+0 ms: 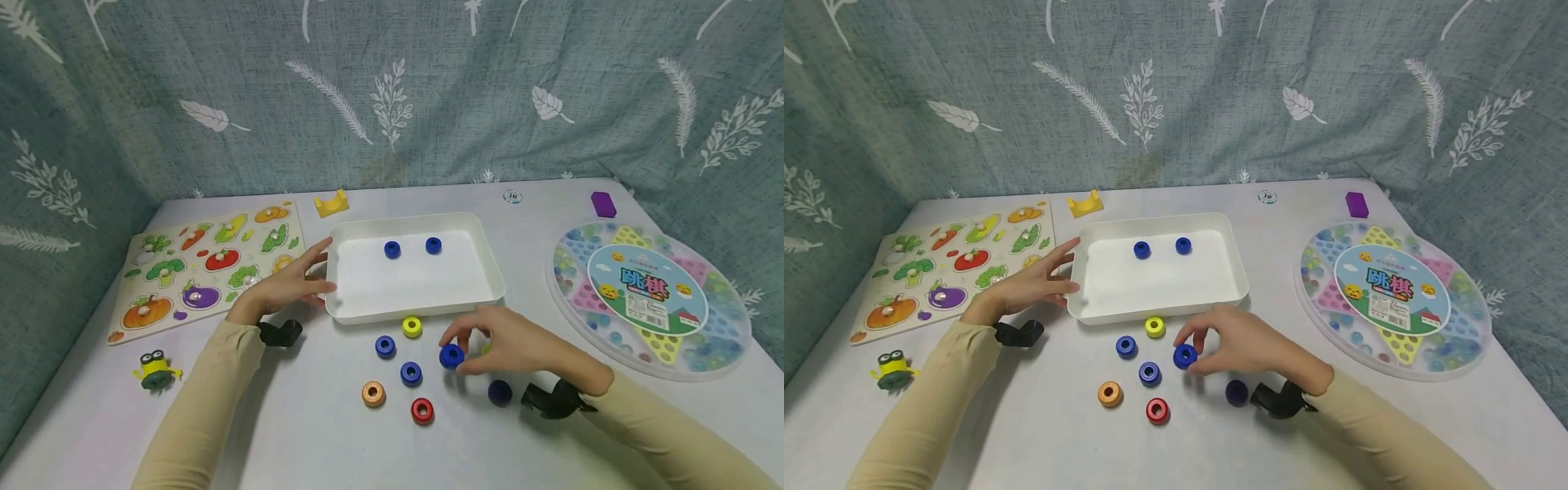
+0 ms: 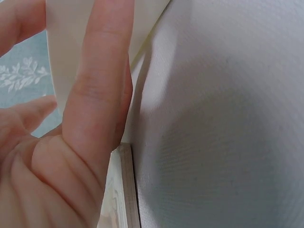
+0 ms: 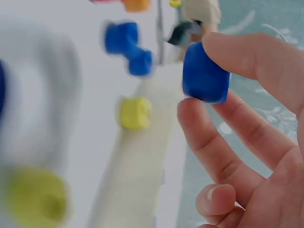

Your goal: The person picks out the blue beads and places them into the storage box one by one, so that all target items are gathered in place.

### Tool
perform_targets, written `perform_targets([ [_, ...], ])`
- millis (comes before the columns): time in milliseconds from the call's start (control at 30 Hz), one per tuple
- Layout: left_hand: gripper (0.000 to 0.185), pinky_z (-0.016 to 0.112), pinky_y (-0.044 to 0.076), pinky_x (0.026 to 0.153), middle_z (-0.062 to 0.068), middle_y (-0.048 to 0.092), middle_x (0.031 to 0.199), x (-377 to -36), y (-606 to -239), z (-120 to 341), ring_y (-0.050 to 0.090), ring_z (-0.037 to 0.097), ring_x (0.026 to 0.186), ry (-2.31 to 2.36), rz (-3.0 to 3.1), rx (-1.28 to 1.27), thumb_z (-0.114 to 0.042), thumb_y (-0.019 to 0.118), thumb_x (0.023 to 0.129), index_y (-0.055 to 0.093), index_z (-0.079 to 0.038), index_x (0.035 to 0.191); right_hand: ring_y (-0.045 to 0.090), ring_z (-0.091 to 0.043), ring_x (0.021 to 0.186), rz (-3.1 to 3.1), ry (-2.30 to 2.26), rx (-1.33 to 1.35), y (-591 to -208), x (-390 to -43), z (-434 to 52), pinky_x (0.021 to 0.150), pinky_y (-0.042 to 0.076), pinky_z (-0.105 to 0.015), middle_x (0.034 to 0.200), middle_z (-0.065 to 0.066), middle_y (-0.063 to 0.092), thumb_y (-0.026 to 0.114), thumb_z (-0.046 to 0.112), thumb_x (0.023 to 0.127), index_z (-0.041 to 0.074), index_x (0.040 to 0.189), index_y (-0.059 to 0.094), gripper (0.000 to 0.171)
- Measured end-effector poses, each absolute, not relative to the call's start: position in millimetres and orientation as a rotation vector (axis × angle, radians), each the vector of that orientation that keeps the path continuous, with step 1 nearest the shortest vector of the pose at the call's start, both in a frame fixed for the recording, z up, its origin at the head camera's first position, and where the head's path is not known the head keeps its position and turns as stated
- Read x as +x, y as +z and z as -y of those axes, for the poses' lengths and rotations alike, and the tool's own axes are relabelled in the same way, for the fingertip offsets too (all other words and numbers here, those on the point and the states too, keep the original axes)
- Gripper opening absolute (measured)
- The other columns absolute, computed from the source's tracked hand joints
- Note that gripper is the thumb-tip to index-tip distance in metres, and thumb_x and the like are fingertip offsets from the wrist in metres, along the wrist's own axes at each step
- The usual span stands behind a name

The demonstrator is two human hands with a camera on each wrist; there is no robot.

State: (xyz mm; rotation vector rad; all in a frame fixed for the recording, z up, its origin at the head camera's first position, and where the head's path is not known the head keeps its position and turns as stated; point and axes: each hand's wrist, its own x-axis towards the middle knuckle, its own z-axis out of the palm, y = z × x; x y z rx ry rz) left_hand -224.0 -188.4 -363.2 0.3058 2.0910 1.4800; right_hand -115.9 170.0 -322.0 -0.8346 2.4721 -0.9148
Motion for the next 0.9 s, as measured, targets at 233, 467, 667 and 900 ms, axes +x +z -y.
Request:
perform_targets([
  [233,0.093,0.038,0.054,0.081,0.014,-0.001,0.157,-224.2,-363.2,188.4,0.035,0.042,0.129,1.487,-2.070,0.317,-0.011,0.064,0.089,0.000,-0.027,0.153,0.049,-0.026,0.086,-2.554,-0.975,-0.896,-292.6,-167.6,-145.8,0.075,0.040,-0.038,0.082,0.006,0.063,0.078,0.018,0.078,0.012,0.108,0.069,0.032],
  [467,0.092,0.038,0.054,0.080,0.014,0.000,0.157,-222.6,-363.3,187.9,0.043,0.039,0.122,1.485,-2.075,0.304,-0.009,0.064,0.089,0.000,-0.026,0.153,0.056,-0.022,0.093,-2.558,-0.883,-0.878,-296.1,-224.7,-99.6,0.075,0.047,-0.036,0.084,-0.001,0.065,0.075,0.021,0.081,0.010,0.111,0.068,0.033],
  [667,0.090,0.039,0.053,0.081,0.015,0.000,0.156,-221.3,-363.6,186.7,0.041,0.040,0.124,1.484,-2.069,0.303,-0.011,0.062,0.091,0.000,-0.026,0.153,0.058,-0.018,0.083,-2.547,-0.820,-0.769,-312.8,-252.6,-62.0,0.068,0.046,-0.027,0.088,-0.004,0.065,0.076,0.023,0.081,0.012,0.110,0.069,0.031],
  [900,0.089,0.039,0.053,0.081,0.016,-0.003,0.156,-221.0,-360.9,188.6,0.034,0.043,0.129,1.516,-2.041,0.333,-0.009,0.059,0.091,-0.003,-0.024,0.153,0.060,-0.018,0.081,-2.500,-0.841,-0.664,-326.4,-264.2,-37.1,0.067,0.048,-0.025,0.093,-0.007,0.066,0.076,0.019,0.081,0.011,0.111,0.069,0.032],
])
